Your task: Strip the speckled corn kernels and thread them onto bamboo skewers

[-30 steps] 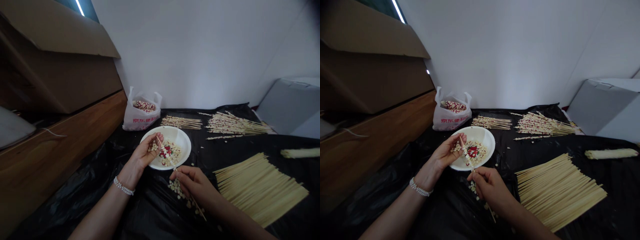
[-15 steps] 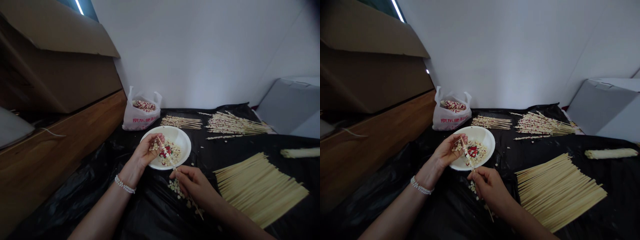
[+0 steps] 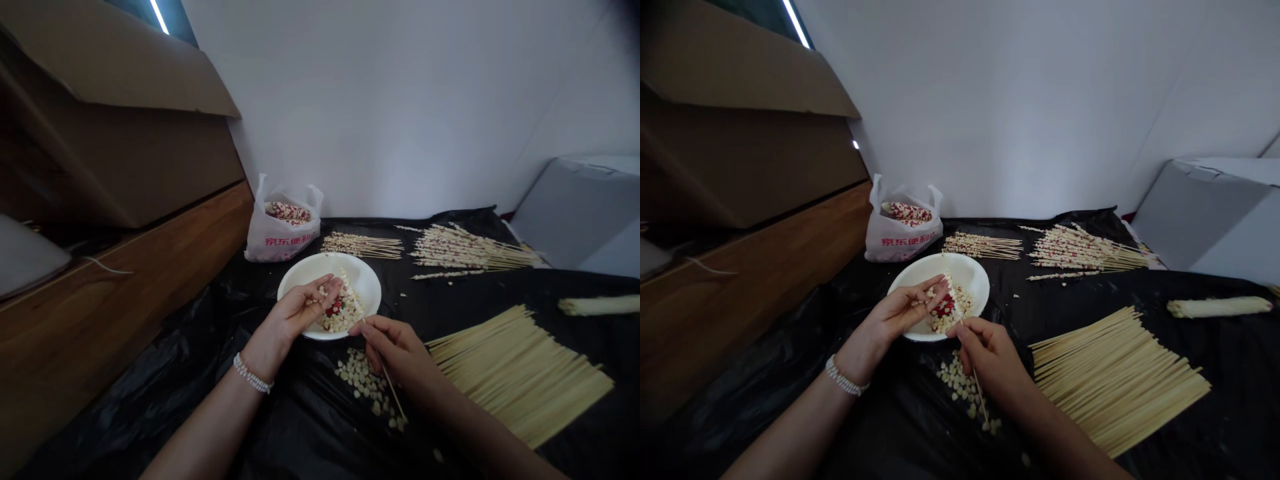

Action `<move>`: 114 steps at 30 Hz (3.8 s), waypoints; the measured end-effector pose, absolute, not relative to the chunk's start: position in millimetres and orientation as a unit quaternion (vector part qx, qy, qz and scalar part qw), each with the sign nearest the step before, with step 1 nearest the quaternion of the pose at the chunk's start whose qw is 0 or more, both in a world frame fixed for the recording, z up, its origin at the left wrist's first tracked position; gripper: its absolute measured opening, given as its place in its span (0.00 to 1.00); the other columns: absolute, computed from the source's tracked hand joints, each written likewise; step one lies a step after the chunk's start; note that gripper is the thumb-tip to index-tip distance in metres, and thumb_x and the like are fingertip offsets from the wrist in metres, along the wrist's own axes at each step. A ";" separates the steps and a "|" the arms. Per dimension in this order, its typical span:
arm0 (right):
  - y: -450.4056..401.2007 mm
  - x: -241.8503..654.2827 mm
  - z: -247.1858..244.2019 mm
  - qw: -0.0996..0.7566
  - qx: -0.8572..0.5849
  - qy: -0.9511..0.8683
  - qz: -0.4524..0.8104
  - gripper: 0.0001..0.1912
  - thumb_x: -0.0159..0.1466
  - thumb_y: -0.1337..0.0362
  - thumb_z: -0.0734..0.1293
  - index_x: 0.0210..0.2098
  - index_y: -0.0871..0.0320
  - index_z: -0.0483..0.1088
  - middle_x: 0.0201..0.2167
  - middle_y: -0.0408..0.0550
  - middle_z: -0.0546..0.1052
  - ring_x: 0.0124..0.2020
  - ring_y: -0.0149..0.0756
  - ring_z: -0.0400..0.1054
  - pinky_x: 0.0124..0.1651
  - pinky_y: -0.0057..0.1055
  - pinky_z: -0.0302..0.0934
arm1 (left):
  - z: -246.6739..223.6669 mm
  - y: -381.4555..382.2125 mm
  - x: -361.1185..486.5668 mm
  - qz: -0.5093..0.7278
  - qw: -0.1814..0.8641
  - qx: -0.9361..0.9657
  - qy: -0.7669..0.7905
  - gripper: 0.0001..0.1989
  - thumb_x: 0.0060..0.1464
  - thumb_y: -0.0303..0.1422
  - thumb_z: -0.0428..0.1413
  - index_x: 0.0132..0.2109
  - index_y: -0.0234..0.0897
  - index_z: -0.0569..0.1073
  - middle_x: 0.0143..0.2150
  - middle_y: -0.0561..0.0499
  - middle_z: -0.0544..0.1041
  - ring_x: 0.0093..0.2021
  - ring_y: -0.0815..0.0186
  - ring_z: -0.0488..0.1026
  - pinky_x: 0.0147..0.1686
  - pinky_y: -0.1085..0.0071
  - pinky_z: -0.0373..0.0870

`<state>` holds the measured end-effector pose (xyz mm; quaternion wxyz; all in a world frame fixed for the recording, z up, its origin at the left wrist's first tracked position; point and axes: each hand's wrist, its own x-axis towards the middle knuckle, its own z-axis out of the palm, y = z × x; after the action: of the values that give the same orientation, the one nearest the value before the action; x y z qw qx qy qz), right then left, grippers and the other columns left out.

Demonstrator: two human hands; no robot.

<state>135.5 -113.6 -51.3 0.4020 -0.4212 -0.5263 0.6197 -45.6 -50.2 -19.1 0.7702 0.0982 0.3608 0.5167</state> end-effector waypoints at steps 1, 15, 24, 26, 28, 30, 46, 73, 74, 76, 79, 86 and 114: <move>-113.9 135.2 -51.0 0.397 -0.423 -0.526 0.622 0.18 0.62 0.49 0.64 0.34 0.59 0.73 0.11 0.34 0.63 0.13 0.26 0.49 0.18 0.25 0.42 | -16.6 -51.1 -47.8 0.506 0.776 0.093 0.364 0.36 0.45 0.07 0.40 0.61 0.24 0.64 0.49 0.34 0.77 0.47 0.59 0.79 0.41 0.71 0.79; -120.7 132.9 -52.0 0.369 -0.404 -0.536 0.642 0.18 0.63 0.50 0.63 0.35 0.60 0.73 0.10 0.35 0.62 0.13 0.25 0.50 0.19 0.25 0.43 | -14.3 -46.7 -43.2 0.569 0.708 0.110 0.403 0.20 0.53 0.12 0.51 0.51 0.26 0.75 0.41 0.42 0.80 0.38 0.66 0.80 0.41 0.78 0.78; -121.6 132.2 -51.2 0.364 -0.396 -0.537 0.650 0.17 0.64 0.51 0.63 0.35 0.59 0.73 0.11 0.35 0.63 0.13 0.26 0.52 0.20 0.25 0.45 | -21.7 -41.0 -47.6 0.574 0.695 0.142 0.409 0.09 0.56 0.18 0.54 0.42 0.25 0.77 0.37 0.41 0.80 0.36 0.67 0.79 0.38 0.77 0.78; -121.2 132.5 -52.1 0.363 -0.393 -0.541 0.649 0.17 0.64 0.52 0.63 0.35 0.59 0.73 0.11 0.35 0.63 0.13 0.26 0.52 0.20 0.24 0.45 | -20.8 -40.1 -49.1 0.560 0.705 0.132 0.414 0.11 0.56 0.17 0.53 0.44 0.25 0.76 0.39 0.40 0.80 0.38 0.65 0.79 0.38 0.75 0.79; -121.1 132.6 -53.2 0.362 -0.394 -0.543 0.648 0.17 0.64 0.52 0.63 0.35 0.59 0.73 0.11 0.35 0.63 0.14 0.26 0.52 0.20 0.24 0.45 | -20.0 -40.0 -50.6 0.552 0.715 0.134 0.407 0.15 0.54 0.14 0.51 0.46 0.25 0.75 0.41 0.40 0.80 0.40 0.64 0.79 0.40 0.73 0.79; -121.4 132.3 -54.0 0.361 -0.394 -0.543 0.648 0.17 0.64 0.51 0.63 0.35 0.59 0.73 0.11 0.35 0.63 0.14 0.26 0.52 0.19 0.24 0.44 | -19.8 -40.5 -51.7 0.551 0.720 0.140 0.398 0.20 0.51 0.11 0.49 0.49 0.26 0.74 0.42 0.40 0.80 0.41 0.65 0.79 0.42 0.75 0.78; -127.3 130.5 -48.7 0.343 -0.394 -0.555 0.648 0.16 0.65 0.54 0.62 0.35 0.59 0.73 0.12 0.36 0.63 0.14 0.25 0.51 0.20 0.25 0.44 | -22.3 -38.5 -54.5 0.587 0.694 0.153 0.388 0.07 0.59 0.19 0.52 0.37 0.26 0.76 0.32 0.45 0.79 0.27 0.73 0.76 0.28 0.83 0.76; -128.9 128.2 -54.2 0.327 -0.392 -0.556 0.656 0.16 0.65 0.53 0.62 0.35 0.60 0.72 0.11 0.34 0.62 0.12 0.24 0.50 0.17 0.23 0.43 | -13.3 -40.9 -51.7 0.625 0.668 0.100 0.390 0.12 0.57 0.16 0.52 0.46 0.28 0.75 0.38 0.44 0.79 0.35 0.71 0.78 0.33 0.82 0.75; -129.2 127.7 -54.3 0.322 -0.393 -0.552 0.661 0.17 0.64 0.53 0.62 0.35 0.60 0.72 0.11 0.34 0.62 0.12 0.24 0.50 0.17 0.23 0.43 | -13.0 -41.2 -51.7 0.624 0.667 0.100 0.395 0.13 0.58 0.17 0.52 0.48 0.28 0.75 0.38 0.44 0.80 0.35 0.70 0.79 0.32 0.82 0.75; -129.9 126.7 -54.3 0.314 -0.394 -0.545 0.670 0.17 0.64 0.52 0.62 0.35 0.60 0.72 0.11 0.34 0.62 0.12 0.24 0.50 0.16 0.23 0.42 | -12.7 -41.3 -52.0 0.620 0.668 0.103 0.398 0.15 0.58 0.17 0.51 0.50 0.28 0.74 0.39 0.43 0.80 0.35 0.69 0.79 0.32 0.81 0.76; -130.2 125.7 -54.4 0.319 -0.394 -0.545 0.668 0.17 0.64 0.52 0.62 0.34 0.60 0.72 0.11 0.34 0.62 0.12 0.24 0.49 0.16 0.23 0.42 | -12.7 -40.8 -52.4 0.617 0.674 0.103 0.393 0.15 0.59 0.17 0.51 0.51 0.28 0.73 0.38 0.44 0.80 0.34 0.69 0.80 0.32 0.80 0.76; -129.7 124.9 -55.0 0.316 -0.397 -0.545 0.668 0.17 0.63 0.52 0.62 0.34 0.59 0.72 0.10 0.33 0.61 0.12 0.24 0.49 0.17 0.23 0.42 | -12.7 -39.9 -52.5 0.613 0.680 0.099 0.390 0.15 0.59 0.19 0.51 0.52 0.30 0.73 0.37 0.45 0.80 0.33 0.70 0.79 0.31 0.80 0.76; -128.5 129.7 -50.5 0.324 -0.397 -0.538 0.669 0.16 0.64 0.53 0.62 0.33 0.59 0.73 0.10 0.34 0.60 0.13 0.25 0.48 0.19 0.25 0.42 | -24.9 -33.1 -61.7 0.591 0.697 0.107 0.392 0.21 0.55 0.20 0.57 0.56 0.35 0.73 0.32 0.51 0.79 0.27 0.73 0.74 0.29 0.81 0.71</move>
<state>129.7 -128.5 -50.5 0.3236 -0.3974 -0.5384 0.6689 -61.7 -33.1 -24.9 0.6971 0.1066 0.3918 0.5910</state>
